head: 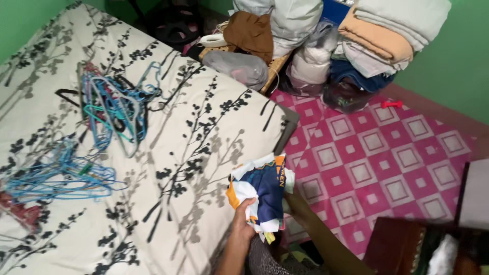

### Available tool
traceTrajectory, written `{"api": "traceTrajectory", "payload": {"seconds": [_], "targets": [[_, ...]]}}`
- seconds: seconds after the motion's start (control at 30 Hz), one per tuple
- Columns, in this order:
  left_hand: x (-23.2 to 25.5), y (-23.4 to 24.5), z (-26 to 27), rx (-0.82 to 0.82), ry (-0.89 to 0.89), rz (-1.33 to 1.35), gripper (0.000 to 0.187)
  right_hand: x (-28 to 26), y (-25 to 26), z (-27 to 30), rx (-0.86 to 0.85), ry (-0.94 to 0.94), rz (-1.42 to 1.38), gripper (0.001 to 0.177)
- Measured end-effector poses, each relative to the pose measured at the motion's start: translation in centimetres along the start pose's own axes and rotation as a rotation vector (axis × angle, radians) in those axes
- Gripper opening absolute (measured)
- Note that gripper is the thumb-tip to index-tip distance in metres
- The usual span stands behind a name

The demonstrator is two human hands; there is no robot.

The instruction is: The person takes folded clothes and a bra from a bed and places them into a wardrobe, then gathers clothes hangers from the bed and places them onto a chair.

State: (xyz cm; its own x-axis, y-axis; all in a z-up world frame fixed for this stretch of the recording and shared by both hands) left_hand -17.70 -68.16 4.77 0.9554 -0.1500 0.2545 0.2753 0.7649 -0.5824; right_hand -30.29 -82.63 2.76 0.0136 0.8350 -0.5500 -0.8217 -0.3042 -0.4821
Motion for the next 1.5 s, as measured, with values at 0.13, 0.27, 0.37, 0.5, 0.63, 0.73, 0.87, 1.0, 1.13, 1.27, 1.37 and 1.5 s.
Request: {"api": "traceTrajectory", "payload": {"seconds": [0.13,0.27,0.37,0.5,0.63,0.73,0.87,1.0,1.13,1.27,1.37,1.5], "targets": [[1.6,-5.2,-3.6,-0.005,0.008,-0.095,0.038,-6.1,0.8,-0.3,-0.146,0.153,-0.134,0.043],[4.5,-8.8,-7.0,-0.018,-0.055,-0.183,0.04,-11.3,0.3,-1.0,-0.553,0.347,-0.137,0.05],[7.1,-12.0,-9.9,-0.031,-0.075,-0.148,0.041,-12.8,3.1,-7.3,0.008,-0.013,-0.02,0.042],[11.1,-16.3,-15.6,0.022,-0.094,-0.098,0.039,-19.8,5.4,-14.6,0.059,0.101,0.092,0.037],[16.7,-22.4,-21.1,-0.068,-0.076,-0.159,0.039,-30.0,5.7,-20.0,0.063,0.148,0.179,0.032],[21.5,-28.2,-21.8,-0.031,-0.18,-0.182,0.045,-36.4,4.4,-22.6,0.186,0.063,0.06,0.034],[26.4,-33.9,-19.8,0.067,-0.365,-0.225,0.054,-44.1,1.9,-26.8,0.202,0.184,0.276,0.035],[29.3,-36.2,-20.9,0.174,-0.478,-0.246,0.057,-51.1,-0.7,-34.2,0.116,0.211,0.255,0.039],[30.5,-36.9,-24.8,0.3,-0.459,-0.149,0.056,-60.9,-3.8,-42.1,-0.029,0.461,0.33,0.049],[33.2,-39.4,-29.6,0.355,-0.488,-0.034,0.05,-71.4,-3.8,-54.0,0.225,0.681,0.535,0.069],[34.8,-42.5,-31.5,0.411,-0.463,0.073,0.051,-77.7,-5.3,-59.3,0.196,1.375,0.937,0.087],[36.7,-45.6,-33.3,0.474,-0.505,0.209,0.057,-78.4,-5.3,-65.8,0.253,1.12,1.086,0.066]]}}
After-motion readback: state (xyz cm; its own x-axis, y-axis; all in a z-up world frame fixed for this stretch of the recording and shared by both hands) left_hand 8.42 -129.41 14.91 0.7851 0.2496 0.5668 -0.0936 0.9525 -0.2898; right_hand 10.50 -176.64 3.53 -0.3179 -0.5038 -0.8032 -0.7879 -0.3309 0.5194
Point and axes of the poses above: each hand's wrist, its own z-axis away from the middle knuckle, its own y-axis out of the back of the hand, x = y × z, the point moved 5 cm from there along -z, towards the middle knuckle, and after that the axes turned 14 degrees about -z, right-handed, at the moved point
